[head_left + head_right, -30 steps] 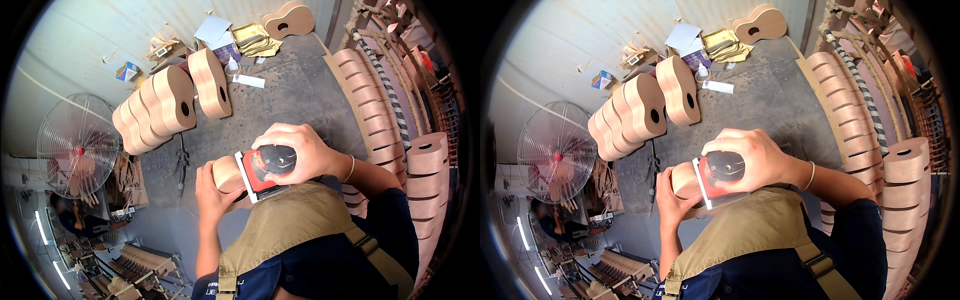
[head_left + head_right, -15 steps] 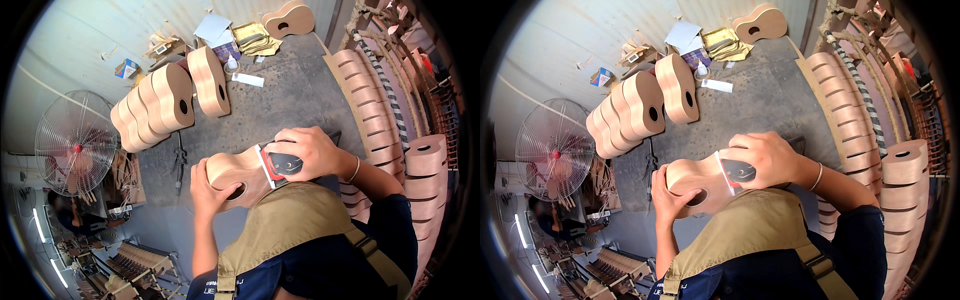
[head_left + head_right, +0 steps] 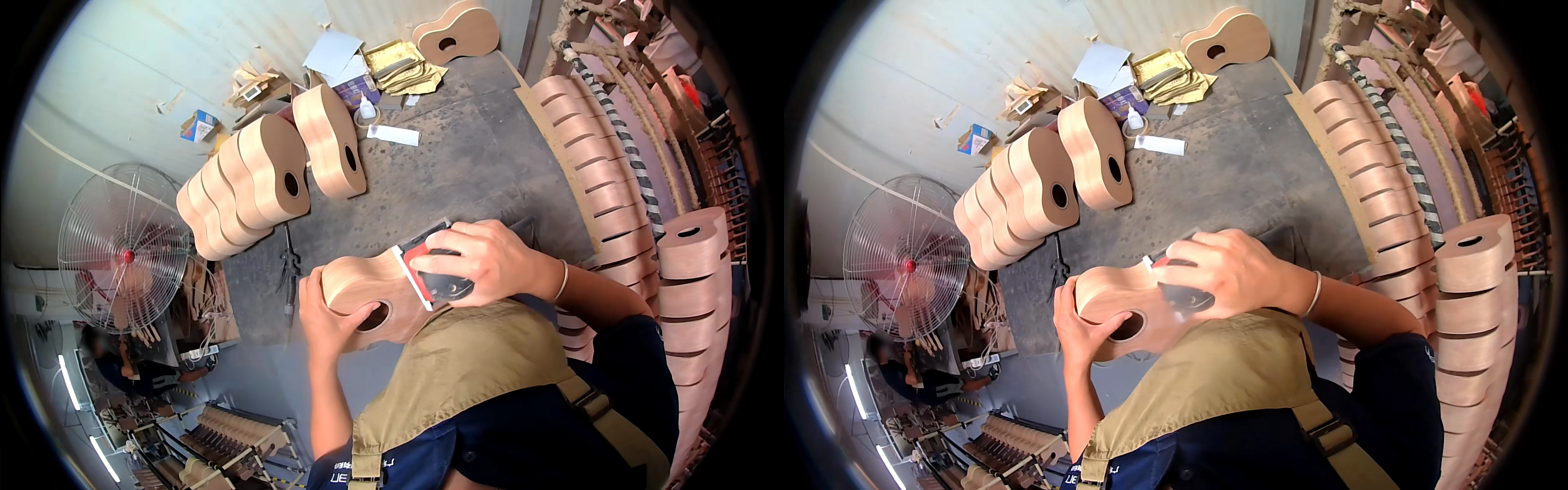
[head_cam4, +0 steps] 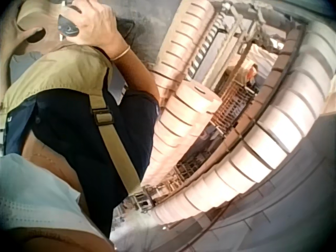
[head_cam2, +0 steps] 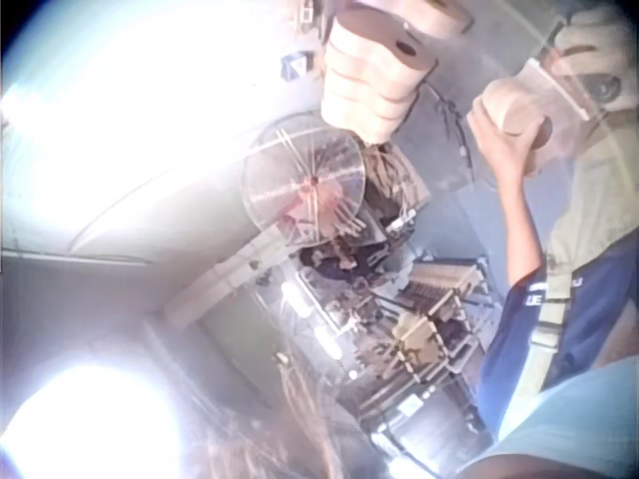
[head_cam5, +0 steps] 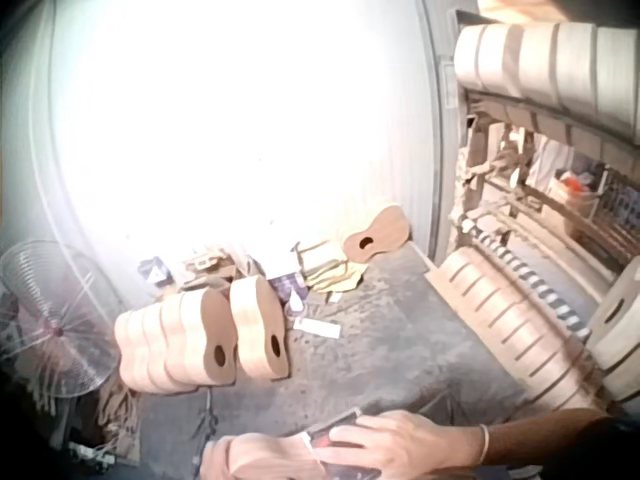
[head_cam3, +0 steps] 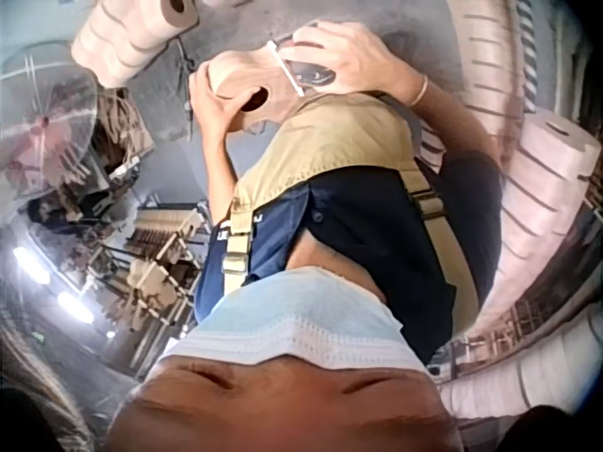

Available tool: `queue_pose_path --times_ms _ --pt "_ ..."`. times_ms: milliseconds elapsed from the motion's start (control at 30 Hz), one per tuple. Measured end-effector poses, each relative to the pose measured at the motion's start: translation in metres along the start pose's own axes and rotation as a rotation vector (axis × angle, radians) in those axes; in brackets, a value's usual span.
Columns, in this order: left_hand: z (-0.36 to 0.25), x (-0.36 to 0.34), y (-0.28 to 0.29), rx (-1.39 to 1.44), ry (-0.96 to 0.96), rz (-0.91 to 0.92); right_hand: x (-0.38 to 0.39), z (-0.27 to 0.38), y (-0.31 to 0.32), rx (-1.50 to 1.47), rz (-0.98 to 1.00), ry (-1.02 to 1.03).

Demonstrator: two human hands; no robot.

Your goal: The person uses a handheld electric sander to smooth the surface and edges of unfinished wooden guitar bodies. They handle the bodies one at a time, sanding the top, sides, and around the soundhole before placing them back in a stack.

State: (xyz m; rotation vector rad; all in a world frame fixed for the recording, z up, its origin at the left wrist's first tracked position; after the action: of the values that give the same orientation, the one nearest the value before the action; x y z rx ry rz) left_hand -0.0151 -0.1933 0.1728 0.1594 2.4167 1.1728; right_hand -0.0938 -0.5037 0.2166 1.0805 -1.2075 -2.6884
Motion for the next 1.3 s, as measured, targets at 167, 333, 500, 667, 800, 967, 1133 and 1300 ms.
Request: queue_pose_path --times_ms 167,333,500,667,800,967,1133,1300 --pt "0.003 0.002 0.002 -0.005 0.023 0.013 0.01 -0.016 0.007 0.051 -0.047 -0.065" --pt "-0.006 -0.004 -0.002 0.016 0.03 0.023 0.003 0.005 -0.003 -0.003 -0.044 0.014" --pt "0.008 0.002 0.003 0.018 0.046 0.001 0.005 -0.005 0.001 0.017 -0.055 -0.044" --pt "0.024 0.012 0.009 0.012 0.079 -0.025 0.031 -0.033 0.002 -0.036 -0.147 -0.24" --pt "0.02 0.01 0.009 -0.001 0.052 -0.024 0.022 -0.023 -0.001 -0.06 -0.166 -0.191" --pt "0.016 0.005 0.008 0.017 0.076 -0.021 0.006 -0.008 -0.009 -0.069 -0.135 -0.112" --pt "0.039 0.012 0.01 0.044 0.107 -0.047 0.041 -0.033 -0.006 -0.12 -0.258 -0.347" --pt "0.054 0.023 0.015 0.04 0.112 -0.082 0.086 -0.049 -0.026 -0.122 -0.368 -0.513"
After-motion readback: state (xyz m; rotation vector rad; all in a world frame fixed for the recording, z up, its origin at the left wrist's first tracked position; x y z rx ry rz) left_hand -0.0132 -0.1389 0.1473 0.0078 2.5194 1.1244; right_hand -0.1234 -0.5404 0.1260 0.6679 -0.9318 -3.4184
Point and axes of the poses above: each hand's wrist, its own x-axis away from the middle knuckle, its own y-axis out of the back of the hand, z = x × y, the point moved 3 cm from there along -x, towards the middle knuckle, and after that the axes turned 9 degrees about -z, right-handed, at the moved point
